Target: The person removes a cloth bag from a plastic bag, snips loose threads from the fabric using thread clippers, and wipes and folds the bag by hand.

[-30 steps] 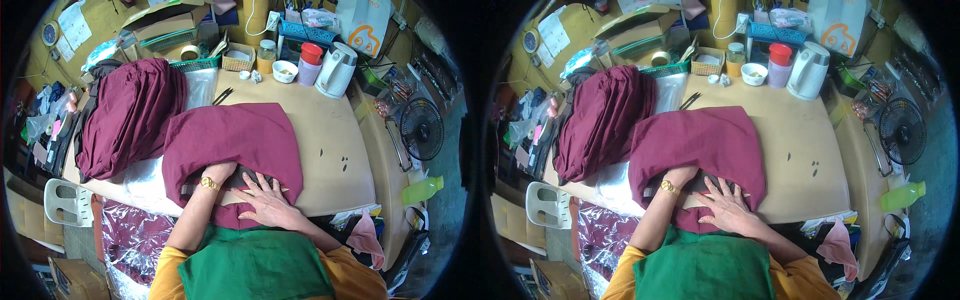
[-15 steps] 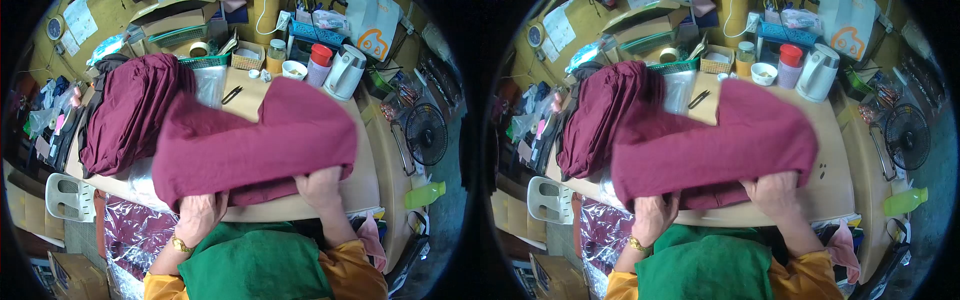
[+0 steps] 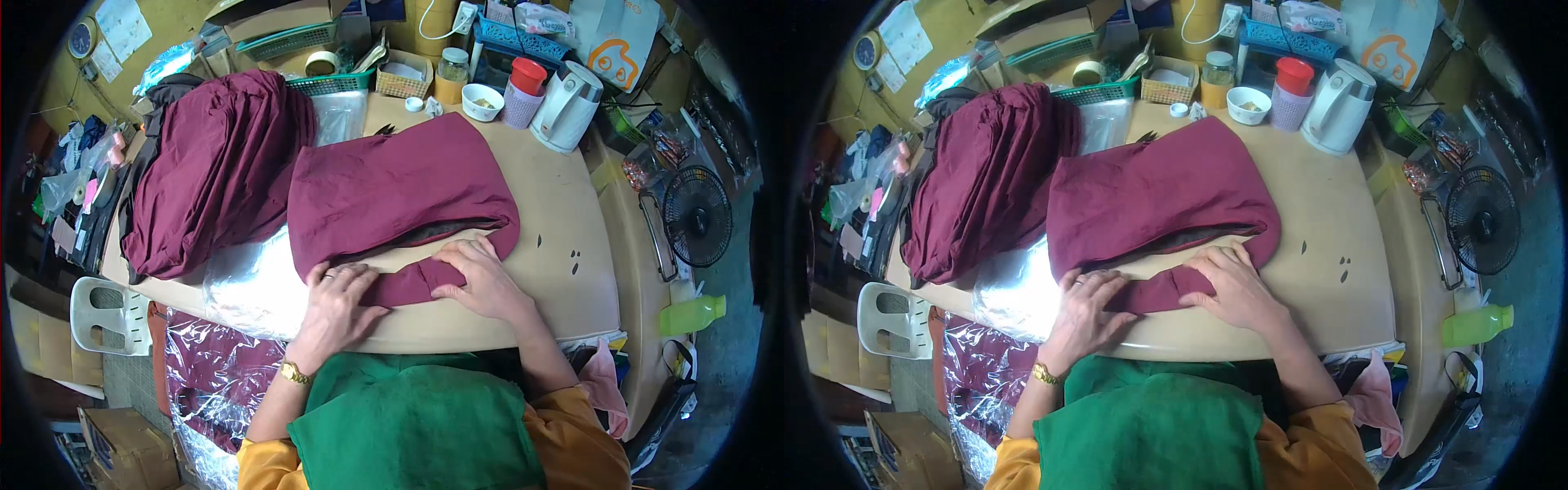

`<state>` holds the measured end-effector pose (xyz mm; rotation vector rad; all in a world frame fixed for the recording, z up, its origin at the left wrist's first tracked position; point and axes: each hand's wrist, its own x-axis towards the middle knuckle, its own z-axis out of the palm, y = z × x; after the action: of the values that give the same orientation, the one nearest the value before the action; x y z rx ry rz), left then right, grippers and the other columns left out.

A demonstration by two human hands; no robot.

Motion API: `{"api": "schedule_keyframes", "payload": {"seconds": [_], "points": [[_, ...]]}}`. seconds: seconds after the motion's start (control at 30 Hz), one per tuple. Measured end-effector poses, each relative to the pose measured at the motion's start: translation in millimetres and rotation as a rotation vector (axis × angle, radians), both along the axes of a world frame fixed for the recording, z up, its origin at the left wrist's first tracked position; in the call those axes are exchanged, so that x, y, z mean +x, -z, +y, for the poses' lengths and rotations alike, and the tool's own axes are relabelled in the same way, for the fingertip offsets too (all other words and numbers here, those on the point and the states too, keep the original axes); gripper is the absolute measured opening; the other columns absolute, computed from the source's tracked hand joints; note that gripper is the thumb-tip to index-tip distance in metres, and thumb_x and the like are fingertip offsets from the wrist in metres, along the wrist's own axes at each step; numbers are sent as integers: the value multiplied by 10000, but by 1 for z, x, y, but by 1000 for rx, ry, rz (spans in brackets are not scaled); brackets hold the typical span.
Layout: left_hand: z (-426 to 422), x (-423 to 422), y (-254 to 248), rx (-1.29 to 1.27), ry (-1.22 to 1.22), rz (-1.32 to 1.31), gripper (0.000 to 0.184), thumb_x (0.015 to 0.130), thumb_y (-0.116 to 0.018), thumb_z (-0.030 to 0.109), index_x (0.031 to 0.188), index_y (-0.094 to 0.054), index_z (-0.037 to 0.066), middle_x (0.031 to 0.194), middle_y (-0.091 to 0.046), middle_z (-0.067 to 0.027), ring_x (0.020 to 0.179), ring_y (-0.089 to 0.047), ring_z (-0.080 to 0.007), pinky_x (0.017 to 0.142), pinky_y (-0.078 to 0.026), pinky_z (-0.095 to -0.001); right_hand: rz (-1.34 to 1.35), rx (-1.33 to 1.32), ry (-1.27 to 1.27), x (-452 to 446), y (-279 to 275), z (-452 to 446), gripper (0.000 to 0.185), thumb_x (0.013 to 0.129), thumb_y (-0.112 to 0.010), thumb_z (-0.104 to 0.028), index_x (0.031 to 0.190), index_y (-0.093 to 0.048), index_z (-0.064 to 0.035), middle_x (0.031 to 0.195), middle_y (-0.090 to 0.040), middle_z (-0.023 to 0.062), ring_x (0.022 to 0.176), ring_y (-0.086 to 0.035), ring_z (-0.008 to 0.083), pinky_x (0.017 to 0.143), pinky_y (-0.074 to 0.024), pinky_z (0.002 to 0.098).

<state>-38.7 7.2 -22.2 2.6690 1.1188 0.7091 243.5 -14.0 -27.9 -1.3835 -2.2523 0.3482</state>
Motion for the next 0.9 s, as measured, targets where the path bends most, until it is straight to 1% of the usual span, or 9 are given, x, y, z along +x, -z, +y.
{"api": "schedule_keyframes", "payload": {"seconds": [0.07, 0.17, 0.27, 0.4, 0.5, 0.6, 0.67, 0.8, 0.9], "points": [[2, -10, 8, 16, -122, 90, 551, 793, -766, 348, 1226, -629, 36, 1101, -661, -129, 1069, -605, -273, 1031, -343, -449, 12, 136, 52, 3, 18, 2, 370, 829, -734, -279, 1109, -637, -58, 1117, -584, 126, 1127, -539, 303, 1039, -330, 473], [10, -18, 29, 11, -158, 59, 345, 774, -749, 216, 1071, -675, 58, 911, -622, -99, 924, -587, -277, 944, -378, -437, 54, 19, 194, 23, 35, 12, 179, 853, -702, -233, 880, -657, -62, 839, -555, 88, 880, -530, 285, 877, -369, 412], [16, -24, 43, 42, -141, 0, 158, 730, -717, 87, 884, -682, 84, 763, -538, -71, 797, -545, -264, 870, -400, -416, 95, 65, 215, 32, 45, 14, 118, 848, -697, -169, 823, -658, -61, 794, -559, 70, 866, -533, 271, 864, -369, 402], [7, -26, 40, 125, -122, -57, 138, 751, -726, 79, 888, -712, 90, 744, -543, -49, 811, -550, -241, 858, -424, -396, 89, 111, 247, 34, 45, 8, 88, 844, -689, -138, 818, -658, -60, 814, -555, 72, 859, -526, 269, 865, -365, 403], [2, -27, 21, 0, 37, -305, 172, 763, -773, 156, 900, -717, 69, 790, -572, -56, 861, -566, -246, 842, -446, -405, 34, 45, 249, 35, 26, 6, 79, 847, -679, -132, 861, -671, -54, 887, -593, 81, 910, -548, 282, 883, -392, 410], [-5, -26, -1, 37, -529, -397, 348, 721, -823, 206, 958, -666, 5, 942, -634, -134, 925, -604, -260, 767, -483, -379, 207, 71, 199, 9, 19, 5, 131, 845, -679, -141, 933, -680, -43, 993, -630, 100, 974, -572, 301, 908, -423, 410], [1, -31, 10, -282, -458, -290, 286, 807, -778, 181, 931, -607, -12, 771, -630, -171, 675, -620, -317, 625, -490, -399, 213, -49, 40, -20, 18, 5, 179, 857, -668, -134, 975, -683, 0, 1080, -656, 142, 1061, -598, 327, 949, -456, 417], [-13, -6, 3, -314, -373, -377, 169, 825, -735, 83, 806, -590, -1, 689, -603, -164, 595, -613, -304, 558, -473, -377, 92, -35, -38, -86, 18, 5, 172, 853, -665, -131, 967, -689, -4, 941, -693, 122, 940, -645, 326, 839, -487, 445], [-25, 8, 5, -133, -276, -429, 193, 819, -726, 54, 757, -553, -2, 668, -539, -150, 569, -556, -303, 544, -443, -382, 290, -196, -32, -102, 19, 4, 201, 819, -693, -152, 944, -661, 3, 779, -686, 143, 762, -683, 336, 707, -518, 460]]}}
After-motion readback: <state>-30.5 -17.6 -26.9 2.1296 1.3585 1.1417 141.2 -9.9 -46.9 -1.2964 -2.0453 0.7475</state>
